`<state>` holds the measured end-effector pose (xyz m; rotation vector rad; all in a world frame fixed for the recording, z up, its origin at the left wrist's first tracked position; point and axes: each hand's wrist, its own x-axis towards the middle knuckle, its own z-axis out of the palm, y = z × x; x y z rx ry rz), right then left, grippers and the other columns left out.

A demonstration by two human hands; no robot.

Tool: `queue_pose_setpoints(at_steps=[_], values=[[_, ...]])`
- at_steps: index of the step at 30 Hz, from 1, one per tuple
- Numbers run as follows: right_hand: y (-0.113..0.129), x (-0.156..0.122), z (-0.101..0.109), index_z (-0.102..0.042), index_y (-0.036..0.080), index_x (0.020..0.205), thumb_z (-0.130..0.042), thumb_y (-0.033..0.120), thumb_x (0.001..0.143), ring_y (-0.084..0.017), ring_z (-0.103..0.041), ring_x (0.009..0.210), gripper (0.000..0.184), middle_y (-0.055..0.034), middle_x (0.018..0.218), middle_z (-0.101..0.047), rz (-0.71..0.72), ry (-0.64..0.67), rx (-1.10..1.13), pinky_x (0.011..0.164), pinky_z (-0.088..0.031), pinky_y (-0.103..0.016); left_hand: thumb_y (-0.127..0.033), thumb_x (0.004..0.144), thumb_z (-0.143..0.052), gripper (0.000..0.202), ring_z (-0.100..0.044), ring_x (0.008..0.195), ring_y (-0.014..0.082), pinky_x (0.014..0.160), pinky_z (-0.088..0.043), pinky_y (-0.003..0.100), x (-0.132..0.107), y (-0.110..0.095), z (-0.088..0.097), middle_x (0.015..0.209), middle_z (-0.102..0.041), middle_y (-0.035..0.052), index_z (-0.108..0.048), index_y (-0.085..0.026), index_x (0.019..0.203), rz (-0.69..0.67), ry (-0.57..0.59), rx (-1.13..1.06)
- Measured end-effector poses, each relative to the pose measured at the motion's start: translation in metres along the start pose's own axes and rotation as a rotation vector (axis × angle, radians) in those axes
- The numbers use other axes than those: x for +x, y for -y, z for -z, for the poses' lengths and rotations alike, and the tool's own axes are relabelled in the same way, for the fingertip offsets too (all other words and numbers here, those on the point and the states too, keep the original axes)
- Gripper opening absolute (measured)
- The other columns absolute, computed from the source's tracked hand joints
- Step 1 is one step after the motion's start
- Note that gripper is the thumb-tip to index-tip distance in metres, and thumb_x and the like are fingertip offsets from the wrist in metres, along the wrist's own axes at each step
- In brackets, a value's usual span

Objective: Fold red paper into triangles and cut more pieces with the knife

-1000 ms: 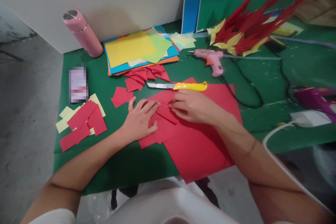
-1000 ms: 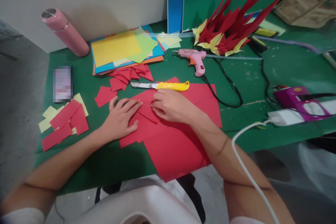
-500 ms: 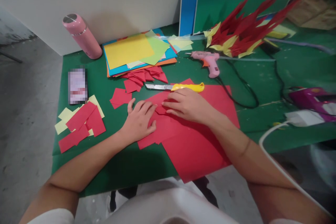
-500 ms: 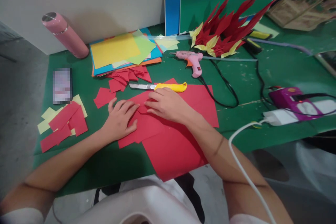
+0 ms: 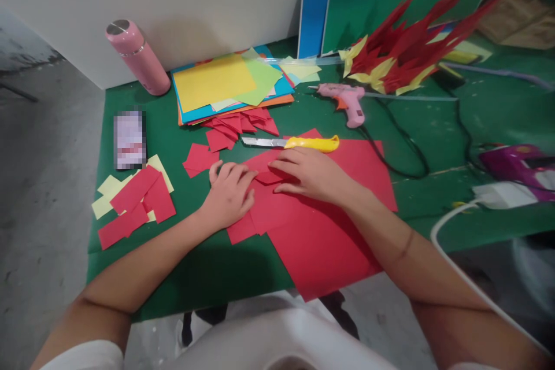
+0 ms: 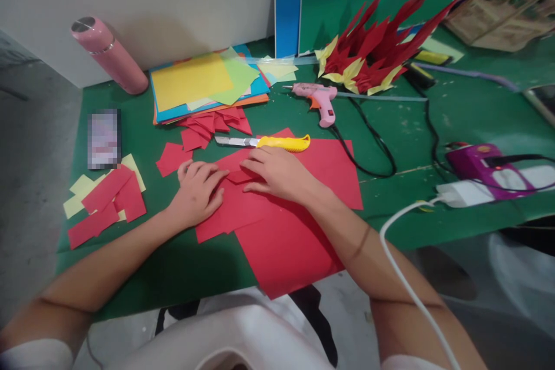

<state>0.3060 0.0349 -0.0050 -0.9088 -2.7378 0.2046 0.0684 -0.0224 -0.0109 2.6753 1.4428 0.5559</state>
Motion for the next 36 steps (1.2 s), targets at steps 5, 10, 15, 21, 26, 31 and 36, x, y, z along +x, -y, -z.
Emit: queue_pose_setpoints(at_steps=[5, 10, 15, 21, 26, 31, 36], values=[[-0.004, 0.002, -0.002, -0.067, 0.014, 0.116, -0.058, 0.045, 0.093, -0.028, -0.062, 0.101, 0.039, -0.0135, 0.114, -0.067, 0.036, 0.010, 0.037, 0.082, -0.049, -0.040, -0.016, 0.090, -0.047, 0.028, -0.057, 0.100, 0.0263, 0.095, -0.035, 0.049, 0.002, 0.006, 0.001, 0.102, -0.069, 0.0088, -0.070, -0.020, 0.106, 0.039, -0.034, -0.071], [-0.007, 0.004, -0.006, -0.065, 0.016, 0.121, -0.055, 0.037, 0.096, -0.028, -0.061, 0.113, 0.034, -0.0142, 0.125, -0.065, 0.091, -0.013, 0.074, 0.092, -0.049, -0.043, -0.008, 0.087, -0.044, 0.032, -0.055, 0.122, 0.0261, 0.109, -0.028, 0.054, 0.002, 0.012, 0.003, 0.118, -0.071, 0.0035, -0.070, -0.023, 0.100, -0.053, 0.014, -0.174], [-0.005, 0.005, -0.008, -0.068, 0.019, 0.114, -0.050, 0.037, 0.099, -0.028, -0.057, 0.120, 0.030, -0.0101, 0.120, -0.069, 0.182, -0.111, 0.032, 0.097, -0.044, -0.044, -0.005, 0.085, -0.039, 0.037, -0.046, 0.138, 0.0247, 0.116, -0.025, 0.055, 0.003, 0.018, 0.003, 0.132, -0.066, 0.0032, -0.066, -0.020, 0.106, -0.168, 0.139, -0.245], [0.004, 0.005, -0.006, -0.073, 0.023, 0.096, -0.049, 0.032, 0.101, -0.019, -0.060, 0.093, 0.026, -0.0039, 0.097, -0.073, 0.214, -0.182, 0.043, 0.081, -0.040, -0.036, -0.002, 0.083, -0.037, 0.047, -0.047, 0.138, 0.0232, 0.117, -0.022, 0.057, 0.005, 0.019, 0.006, 0.133, -0.066, 0.0013, -0.063, -0.024, 0.115, -0.071, 0.210, -0.260], [0.003, 0.006, -0.012, -0.073, 0.021, 0.096, -0.047, 0.026, 0.101, -0.017, -0.060, 0.083, 0.028, -0.0052, 0.091, -0.073, 0.262, -0.129, 0.177, 0.072, -0.042, -0.032, -0.002, 0.083, -0.036, 0.044, -0.049, 0.136, 0.0228, 0.117, -0.019, 0.057, 0.006, 0.018, 0.009, 0.132, -0.066, 0.0005, -0.064, -0.025, 0.109, -0.054, 0.237, -0.294], [0.002, 0.005, -0.013, -0.073, 0.019, 0.096, -0.048, 0.025, 0.100, -0.017, -0.062, 0.084, 0.026, -0.0060, 0.093, -0.073, 0.259, -0.131, 0.185, 0.069, -0.044, -0.030, -0.004, 0.086, -0.037, 0.038, -0.049, 0.135, 0.0219, 0.116, -0.021, 0.054, 0.006, 0.017, 0.008, 0.131, -0.066, 0.0019, -0.063, -0.023, 0.106, -0.035, 0.225, -0.314], [0.009, 0.004, -0.013, -0.073, 0.018, 0.099, -0.045, 0.022, 0.101, -0.017, -0.063, 0.082, 0.028, -0.0063, 0.092, -0.074, 0.258, -0.163, 0.131, 0.066, -0.046, -0.029, -0.018, 0.096, -0.043, 0.026, -0.053, 0.129, 0.0239, 0.112, -0.025, 0.051, 0.005, 0.018, 0.006, 0.126, -0.069, 0.0044, -0.066, -0.023, 0.105, -0.072, 0.137, -0.270]])
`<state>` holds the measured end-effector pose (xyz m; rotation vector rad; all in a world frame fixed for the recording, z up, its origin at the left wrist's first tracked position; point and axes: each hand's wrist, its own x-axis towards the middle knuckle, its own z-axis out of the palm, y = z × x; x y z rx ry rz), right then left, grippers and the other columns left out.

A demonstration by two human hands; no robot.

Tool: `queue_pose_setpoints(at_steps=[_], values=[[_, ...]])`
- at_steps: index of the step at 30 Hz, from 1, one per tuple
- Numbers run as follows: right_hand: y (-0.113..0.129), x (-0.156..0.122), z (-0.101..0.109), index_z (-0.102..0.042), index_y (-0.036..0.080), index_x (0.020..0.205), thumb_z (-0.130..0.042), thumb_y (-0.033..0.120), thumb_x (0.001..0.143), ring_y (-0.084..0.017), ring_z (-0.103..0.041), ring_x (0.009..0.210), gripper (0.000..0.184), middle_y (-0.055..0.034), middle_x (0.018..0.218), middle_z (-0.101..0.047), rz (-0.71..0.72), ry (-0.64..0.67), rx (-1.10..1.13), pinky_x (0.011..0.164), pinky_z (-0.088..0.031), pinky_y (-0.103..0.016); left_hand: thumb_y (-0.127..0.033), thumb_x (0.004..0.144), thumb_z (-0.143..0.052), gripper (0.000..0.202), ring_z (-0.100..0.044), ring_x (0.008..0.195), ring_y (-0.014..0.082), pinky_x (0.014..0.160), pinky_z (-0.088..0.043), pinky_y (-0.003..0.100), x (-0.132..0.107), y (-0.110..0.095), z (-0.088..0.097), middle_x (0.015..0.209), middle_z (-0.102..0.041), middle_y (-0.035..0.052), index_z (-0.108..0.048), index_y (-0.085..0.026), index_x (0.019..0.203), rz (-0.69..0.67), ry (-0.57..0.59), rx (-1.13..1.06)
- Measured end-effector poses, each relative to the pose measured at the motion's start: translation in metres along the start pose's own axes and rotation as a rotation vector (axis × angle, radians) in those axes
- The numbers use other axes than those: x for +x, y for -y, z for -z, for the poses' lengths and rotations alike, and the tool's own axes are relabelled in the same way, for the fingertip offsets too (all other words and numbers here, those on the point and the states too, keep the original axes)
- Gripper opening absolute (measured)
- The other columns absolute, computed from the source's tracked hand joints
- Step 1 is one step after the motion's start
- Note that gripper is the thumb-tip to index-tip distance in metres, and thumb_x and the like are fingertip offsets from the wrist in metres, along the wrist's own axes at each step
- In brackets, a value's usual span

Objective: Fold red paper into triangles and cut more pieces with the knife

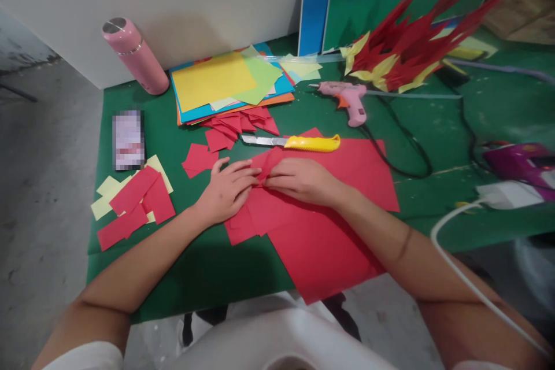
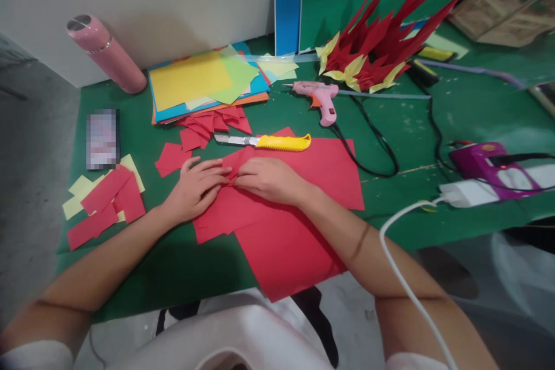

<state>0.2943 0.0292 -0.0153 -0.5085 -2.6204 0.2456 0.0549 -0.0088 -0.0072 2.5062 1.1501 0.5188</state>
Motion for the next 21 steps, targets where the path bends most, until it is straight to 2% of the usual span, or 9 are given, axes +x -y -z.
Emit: queue_pose_setpoints(at_steps=[3, 6, 11, 13, 17, 21], values=[[0.007, 0.001, -0.004, -0.073, 0.017, 0.098, -0.048, 0.026, 0.100, -0.017, -0.063, 0.079, 0.026, -0.0061, 0.091, -0.075, 0.013, -0.034, 0.012, 0.066, -0.047, -0.029, -0.032, 0.097, -0.051, 0.022, -0.059, 0.112, 0.0243, 0.102, -0.033, 0.047, 0.001, 0.000, 0.000, 0.113, -0.073, 0.0056, -0.070, -0.022, 0.100, 0.005, -0.047, 0.042], [0.009, 0.005, -0.006, -0.072, 0.018, 0.098, -0.049, 0.027, 0.100, -0.017, -0.062, 0.079, 0.026, -0.0068, 0.089, -0.074, -0.032, -0.081, 0.019, 0.071, -0.049, -0.031, -0.031, 0.099, -0.049, 0.024, -0.058, 0.103, 0.0227, 0.093, -0.036, 0.043, 0.001, 0.001, -0.001, 0.106, -0.073, 0.0058, -0.072, -0.023, 0.099, -0.020, -0.041, 0.074], [0.001, 0.012, -0.006, -0.071, 0.016, 0.102, -0.052, 0.029, 0.098, -0.021, -0.060, 0.093, 0.024, -0.0101, 0.103, -0.072, -0.109, -0.090, -0.027, 0.082, -0.048, -0.036, -0.027, 0.100, -0.047, 0.026, -0.055, 0.099, 0.0209, 0.091, -0.034, 0.041, 0.000, 0.000, -0.001, 0.105, -0.073, 0.0038, -0.073, -0.025, 0.102, -0.060, -0.037, 0.113], [-0.003, 0.013, -0.006, -0.071, 0.016, 0.101, -0.051, 0.028, 0.099, -0.020, -0.060, 0.090, 0.024, -0.0089, 0.100, -0.073, -0.090, -0.064, -0.061, 0.079, -0.046, -0.035, -0.028, 0.100, -0.047, 0.027, -0.054, 0.098, 0.0206, 0.090, -0.033, 0.040, -0.001, -0.001, -0.001, 0.105, -0.073, 0.0040, -0.074, -0.024, 0.101, -0.076, -0.045, 0.129], [-0.005, 0.009, -0.005, -0.073, 0.016, 0.092, -0.047, 0.023, 0.100, -0.019, -0.056, 0.075, 0.027, -0.0056, 0.080, -0.071, -0.077, -0.048, -0.189, 0.069, -0.040, -0.033, -0.029, 0.100, -0.048, 0.026, -0.055, 0.096, 0.0213, 0.088, -0.033, 0.040, -0.001, -0.005, -0.001, 0.104, -0.072, 0.0050, -0.073, -0.023, 0.103, -0.085, -0.062, 0.174], [-0.001, 0.004, -0.004, -0.073, 0.017, 0.093, -0.046, 0.024, 0.100, -0.017, -0.056, 0.072, 0.030, -0.0059, 0.077, -0.069, -0.158, -0.041, -0.153, 0.065, -0.038, -0.031, -0.028, 0.100, -0.046, 0.027, -0.056, 0.097, 0.0227, 0.087, -0.033, 0.042, -0.002, -0.005, -0.003, 0.105, -0.072, 0.0063, -0.072, -0.022, 0.108, -0.077, -0.078, 0.231]])
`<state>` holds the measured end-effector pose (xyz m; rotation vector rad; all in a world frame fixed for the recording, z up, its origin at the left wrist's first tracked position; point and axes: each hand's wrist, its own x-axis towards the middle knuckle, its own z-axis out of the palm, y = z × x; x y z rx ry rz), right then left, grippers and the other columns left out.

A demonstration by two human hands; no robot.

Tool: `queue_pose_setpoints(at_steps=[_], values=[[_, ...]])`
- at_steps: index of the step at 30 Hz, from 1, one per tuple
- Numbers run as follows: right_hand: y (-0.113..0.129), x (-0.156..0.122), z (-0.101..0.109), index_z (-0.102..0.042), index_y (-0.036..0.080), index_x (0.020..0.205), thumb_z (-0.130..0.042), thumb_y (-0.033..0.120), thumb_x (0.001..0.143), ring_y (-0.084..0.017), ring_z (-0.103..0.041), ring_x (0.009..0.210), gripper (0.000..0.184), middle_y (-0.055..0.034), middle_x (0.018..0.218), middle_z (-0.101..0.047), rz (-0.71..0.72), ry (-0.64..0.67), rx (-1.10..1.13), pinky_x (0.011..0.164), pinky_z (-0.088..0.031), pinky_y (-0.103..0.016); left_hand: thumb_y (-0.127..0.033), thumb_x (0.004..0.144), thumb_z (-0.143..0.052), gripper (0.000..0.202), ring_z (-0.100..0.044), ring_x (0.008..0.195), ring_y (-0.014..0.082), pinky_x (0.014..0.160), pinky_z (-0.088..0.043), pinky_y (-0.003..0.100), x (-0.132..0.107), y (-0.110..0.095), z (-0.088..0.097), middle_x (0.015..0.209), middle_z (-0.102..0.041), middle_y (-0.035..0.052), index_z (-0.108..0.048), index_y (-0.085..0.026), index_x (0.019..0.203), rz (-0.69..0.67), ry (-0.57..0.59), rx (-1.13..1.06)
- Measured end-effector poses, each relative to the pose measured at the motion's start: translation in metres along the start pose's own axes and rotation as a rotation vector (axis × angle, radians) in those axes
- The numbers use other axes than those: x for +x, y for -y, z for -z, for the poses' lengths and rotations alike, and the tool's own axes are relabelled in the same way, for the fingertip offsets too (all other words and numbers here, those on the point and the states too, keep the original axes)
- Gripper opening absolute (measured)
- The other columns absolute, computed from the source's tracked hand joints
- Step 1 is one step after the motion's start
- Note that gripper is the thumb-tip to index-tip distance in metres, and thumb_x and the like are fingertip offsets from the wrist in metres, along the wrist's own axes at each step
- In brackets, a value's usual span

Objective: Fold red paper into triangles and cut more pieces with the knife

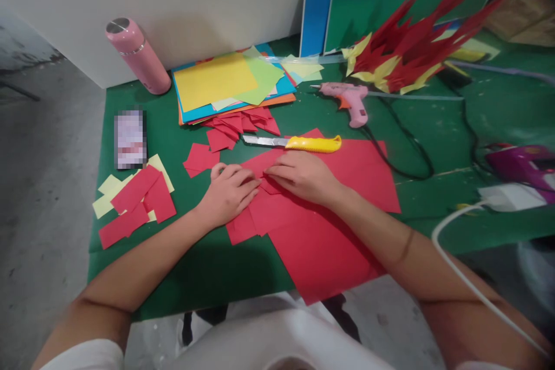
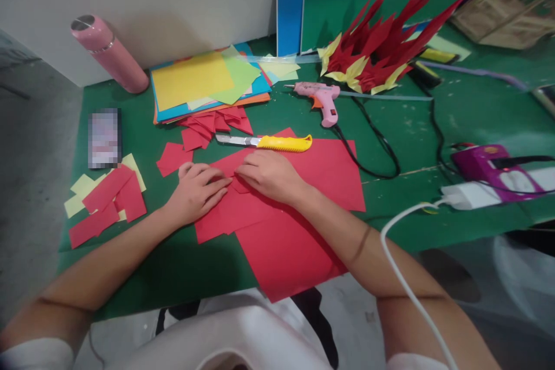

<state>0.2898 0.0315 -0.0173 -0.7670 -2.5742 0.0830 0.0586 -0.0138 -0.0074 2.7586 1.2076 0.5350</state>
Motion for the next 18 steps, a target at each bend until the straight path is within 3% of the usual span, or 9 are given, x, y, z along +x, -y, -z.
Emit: queue_pose_setpoints(at_steps=[5, 12, 18], values=[[0.0045, -0.0030, 0.0008, -0.073, 0.017, 0.094, -0.047, 0.025, 0.099, -0.016, -0.058, 0.069, 0.028, -0.0057, 0.074, -0.068, -0.110, 0.027, 0.080, 0.061, -0.037, -0.028, -0.028, 0.101, -0.044, 0.030, -0.056, 0.099, 0.0234, 0.088, -0.032, 0.042, -0.0004, -0.0013, -0.0011, 0.108, -0.071, 0.0078, -0.070, -0.019, 0.112, 0.011, -0.009, 0.028], [0.0050, -0.0039, -0.0030, -0.072, 0.017, 0.094, -0.048, 0.024, 0.097, -0.016, -0.059, 0.069, 0.025, -0.0062, 0.077, -0.069, -0.154, 0.009, 0.132, 0.060, -0.041, -0.027, -0.029, 0.100, -0.043, 0.031, -0.055, 0.105, 0.0241, 0.092, -0.033, 0.042, -0.0014, -0.0053, -0.0027, 0.122, -0.068, 0.0079, -0.068, -0.021, 0.118, 0.003, 0.060, -0.005], [0.0045, -0.0047, -0.0049, -0.073, 0.018, 0.098, -0.049, 0.028, 0.098, -0.016, -0.060, 0.070, 0.026, -0.0060, 0.077, -0.069, -0.165, -0.008, 0.129, 0.059, -0.040, -0.026, -0.029, 0.100, -0.045, 0.030, -0.052, 0.105, 0.0250, 0.090, -0.032, 0.044, -0.0021, -0.0058, -0.0013, 0.122, -0.068, 0.0072, -0.069, -0.024, 0.117, 0.025, 0.031, 0.018]])
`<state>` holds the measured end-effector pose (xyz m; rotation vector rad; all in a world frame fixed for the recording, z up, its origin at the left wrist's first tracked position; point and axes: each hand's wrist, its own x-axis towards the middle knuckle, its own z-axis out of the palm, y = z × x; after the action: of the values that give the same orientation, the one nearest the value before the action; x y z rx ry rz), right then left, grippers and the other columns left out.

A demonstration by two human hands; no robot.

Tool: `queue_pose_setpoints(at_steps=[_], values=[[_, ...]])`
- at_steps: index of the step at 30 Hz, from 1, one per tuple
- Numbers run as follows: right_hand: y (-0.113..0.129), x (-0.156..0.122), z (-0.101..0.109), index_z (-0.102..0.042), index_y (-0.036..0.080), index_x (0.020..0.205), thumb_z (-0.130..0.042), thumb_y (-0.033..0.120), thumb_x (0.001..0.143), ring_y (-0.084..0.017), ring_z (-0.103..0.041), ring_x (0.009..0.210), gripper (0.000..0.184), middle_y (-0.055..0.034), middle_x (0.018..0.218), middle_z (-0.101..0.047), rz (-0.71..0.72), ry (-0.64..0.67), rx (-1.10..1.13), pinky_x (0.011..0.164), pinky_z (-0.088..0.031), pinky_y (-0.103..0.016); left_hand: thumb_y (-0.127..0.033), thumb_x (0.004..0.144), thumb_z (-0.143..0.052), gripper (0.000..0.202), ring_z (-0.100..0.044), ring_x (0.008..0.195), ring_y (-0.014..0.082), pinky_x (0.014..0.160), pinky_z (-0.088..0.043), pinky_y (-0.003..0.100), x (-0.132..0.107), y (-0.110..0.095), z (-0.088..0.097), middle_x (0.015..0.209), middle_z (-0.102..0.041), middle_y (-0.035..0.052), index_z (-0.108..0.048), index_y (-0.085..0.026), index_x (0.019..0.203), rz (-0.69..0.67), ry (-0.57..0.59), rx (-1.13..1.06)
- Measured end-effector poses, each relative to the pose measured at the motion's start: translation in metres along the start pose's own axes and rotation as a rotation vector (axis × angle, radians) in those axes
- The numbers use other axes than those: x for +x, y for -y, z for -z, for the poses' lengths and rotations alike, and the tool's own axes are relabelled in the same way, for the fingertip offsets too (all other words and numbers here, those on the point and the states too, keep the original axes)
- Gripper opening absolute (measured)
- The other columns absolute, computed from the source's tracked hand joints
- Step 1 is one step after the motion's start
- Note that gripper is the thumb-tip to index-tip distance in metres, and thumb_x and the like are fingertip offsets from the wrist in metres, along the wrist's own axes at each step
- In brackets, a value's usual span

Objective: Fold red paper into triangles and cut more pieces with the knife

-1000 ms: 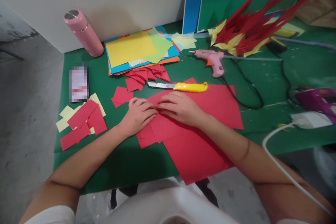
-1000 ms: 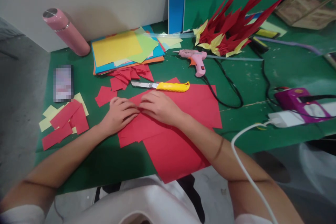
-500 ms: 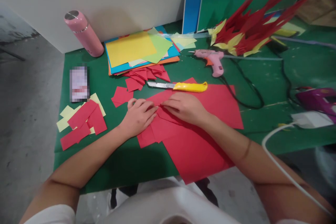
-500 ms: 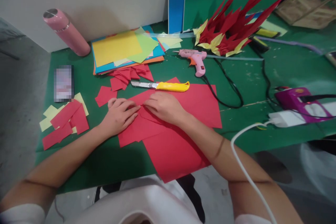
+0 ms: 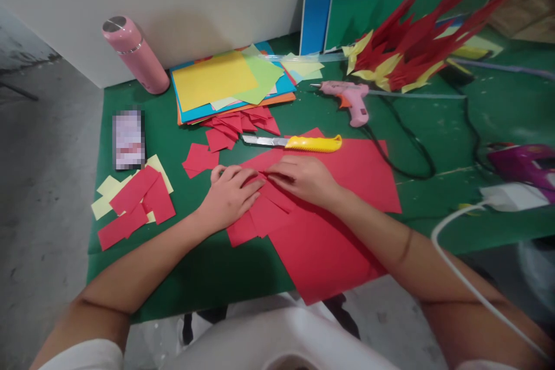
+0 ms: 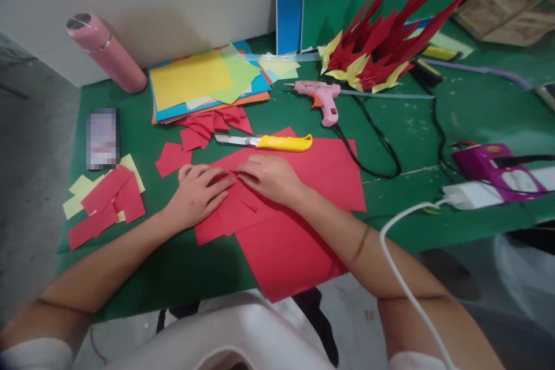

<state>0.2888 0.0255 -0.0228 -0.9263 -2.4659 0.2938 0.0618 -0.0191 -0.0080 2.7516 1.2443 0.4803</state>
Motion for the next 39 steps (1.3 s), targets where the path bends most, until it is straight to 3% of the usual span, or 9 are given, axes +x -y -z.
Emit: queue_pose_setpoints(at_steps=[7, 14, 19, 26, 39], values=[[0.0002, -0.0024, 0.0008, -0.074, 0.018, 0.097, -0.043, 0.029, 0.102, -0.014, -0.055, 0.063, 0.034, -0.0040, 0.072, -0.065, 0.096, -0.001, -0.114, 0.053, -0.033, -0.028, -0.029, 0.101, -0.042, 0.033, -0.051, 0.104, 0.0249, 0.091, -0.032, 0.045, -0.0002, -0.0025, 0.0012, 0.120, -0.067, 0.0071, -0.070, -0.028, 0.118, 0.050, 0.018, -0.022], [-0.0012, -0.0051, 0.0027, -0.070, 0.017, 0.112, -0.032, 0.021, 0.103, -0.015, -0.053, 0.064, 0.040, -0.0059, 0.075, -0.065, 0.180, 0.149, -0.266, 0.052, -0.029, -0.032, -0.029, 0.100, -0.045, 0.031, -0.051, 0.106, 0.0260, 0.091, -0.032, 0.046, -0.0016, -0.0038, 0.0014, 0.121, -0.068, 0.0062, -0.071, -0.029, 0.118, 0.061, 0.011, -0.006], [-0.0002, -0.0052, 0.0029, -0.069, 0.014, 0.108, -0.033, 0.017, 0.102, -0.016, -0.051, 0.064, 0.037, -0.0053, 0.072, -0.063, 0.254, 0.118, -0.316, 0.053, -0.025, -0.033, -0.028, 0.100, -0.045, 0.031, -0.052, 0.107, 0.0260, 0.091, -0.033, 0.045, -0.0023, -0.0052, 0.0007, 0.122, -0.067, 0.0074, -0.070, -0.027, 0.118, 0.056, 0.001, 0.002], [0.0032, -0.0032, 0.0046, -0.067, 0.013, 0.107, -0.036, 0.015, 0.100, -0.016, -0.050, 0.064, 0.031, -0.0052, 0.074, -0.063, 0.262, 0.163, -0.353, 0.054, -0.025, -0.033, -0.027, 0.099, -0.045, 0.031, -0.053, 0.110, 0.0260, 0.093, -0.031, 0.046, -0.0022, -0.0053, 0.0012, 0.122, -0.066, 0.0083, -0.069, -0.026, 0.119, 0.071, 0.032, -0.020], [0.0024, -0.0010, 0.0047, -0.067, 0.013, 0.103, -0.033, 0.012, 0.101, -0.015, -0.044, 0.063, 0.034, -0.0046, 0.073, -0.061, 0.295, 0.165, -0.370, 0.055, -0.017, -0.034, -0.026, 0.099, -0.045, 0.030, -0.054, 0.112, 0.0261, 0.091, -0.031, 0.044, -0.0023, -0.0049, -0.0002, 0.121, -0.066, 0.0094, -0.070, -0.023, 0.116, 0.050, -0.022, -0.035]])
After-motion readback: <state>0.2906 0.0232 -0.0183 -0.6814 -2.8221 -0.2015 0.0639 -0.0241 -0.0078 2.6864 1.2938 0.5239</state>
